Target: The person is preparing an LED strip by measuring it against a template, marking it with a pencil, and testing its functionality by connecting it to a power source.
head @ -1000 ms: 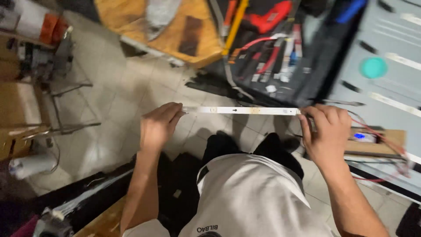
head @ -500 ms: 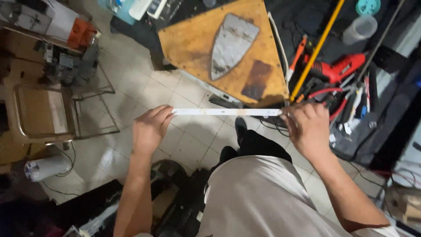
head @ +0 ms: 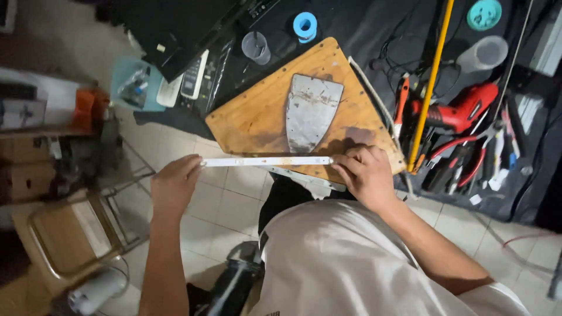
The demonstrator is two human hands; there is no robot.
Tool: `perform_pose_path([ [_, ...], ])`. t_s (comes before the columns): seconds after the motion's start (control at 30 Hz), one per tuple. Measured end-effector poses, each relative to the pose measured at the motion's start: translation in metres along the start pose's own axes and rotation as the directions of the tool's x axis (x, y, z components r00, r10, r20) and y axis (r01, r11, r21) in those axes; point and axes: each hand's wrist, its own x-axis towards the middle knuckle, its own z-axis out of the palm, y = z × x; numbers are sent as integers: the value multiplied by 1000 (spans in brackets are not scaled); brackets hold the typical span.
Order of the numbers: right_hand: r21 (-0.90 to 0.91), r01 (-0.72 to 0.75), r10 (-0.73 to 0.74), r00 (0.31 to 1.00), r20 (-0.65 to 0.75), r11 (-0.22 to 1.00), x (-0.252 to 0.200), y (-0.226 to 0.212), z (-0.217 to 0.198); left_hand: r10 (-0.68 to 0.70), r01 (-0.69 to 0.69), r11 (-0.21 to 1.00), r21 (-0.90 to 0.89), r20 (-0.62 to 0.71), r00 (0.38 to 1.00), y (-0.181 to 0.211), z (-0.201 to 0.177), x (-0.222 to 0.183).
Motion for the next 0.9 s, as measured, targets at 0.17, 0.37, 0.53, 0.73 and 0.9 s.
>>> perform_pose_path([
  [0.17,-168,-106,94,992,-80,980,15,-35,37,31,12,929,-370,111,993,-73,28,59],
  [0.37,-249,-310,260,941,-215,918,23,-80,75,188,-140,894,-425,73,980,-118,45,96],
  [0.53,-335,-426,335,895,-296,841,33,-103,85,248,-184,855,-485,71,966,-129,52,113],
  [0.73,-247,-546,429,810,-399,801,29,-115,61,244,-186,813,-551,33,969,-130,41,129],
  [0.9,-157,-640,489,702,-518,752,7,-117,26,130,-156,825,-543,-87,988,-126,5,123],
])
